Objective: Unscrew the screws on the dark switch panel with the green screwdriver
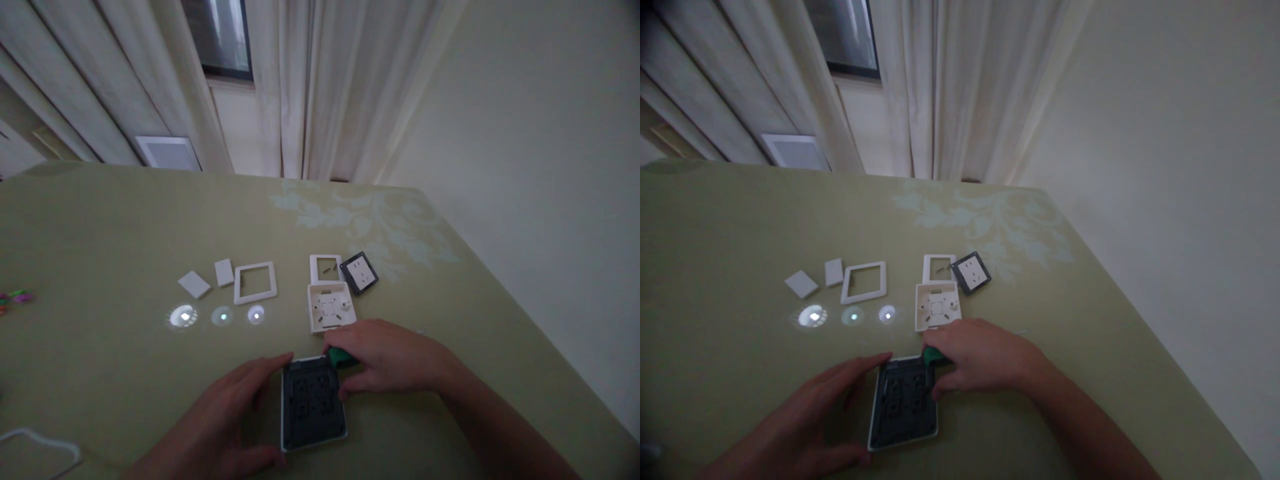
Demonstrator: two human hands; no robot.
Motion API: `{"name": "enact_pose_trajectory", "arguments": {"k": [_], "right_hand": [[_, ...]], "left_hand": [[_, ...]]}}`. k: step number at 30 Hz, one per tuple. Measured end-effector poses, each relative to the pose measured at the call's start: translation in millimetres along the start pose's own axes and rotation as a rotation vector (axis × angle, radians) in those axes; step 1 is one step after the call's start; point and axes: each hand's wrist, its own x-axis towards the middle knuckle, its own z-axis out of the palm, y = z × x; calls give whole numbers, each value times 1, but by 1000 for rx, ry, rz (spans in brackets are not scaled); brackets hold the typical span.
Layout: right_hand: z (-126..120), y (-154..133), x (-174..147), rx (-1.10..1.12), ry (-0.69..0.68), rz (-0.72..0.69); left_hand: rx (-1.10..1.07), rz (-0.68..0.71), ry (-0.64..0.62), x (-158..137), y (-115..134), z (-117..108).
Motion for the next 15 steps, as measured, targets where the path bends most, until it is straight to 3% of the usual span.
{"name": "enact_pose_trajectory", "arguments": {"k": [15], "right_hand": [[1,0,1,-40,-10,14]], "left_hand": [[27,0,-47,-2,-1,2]]}}
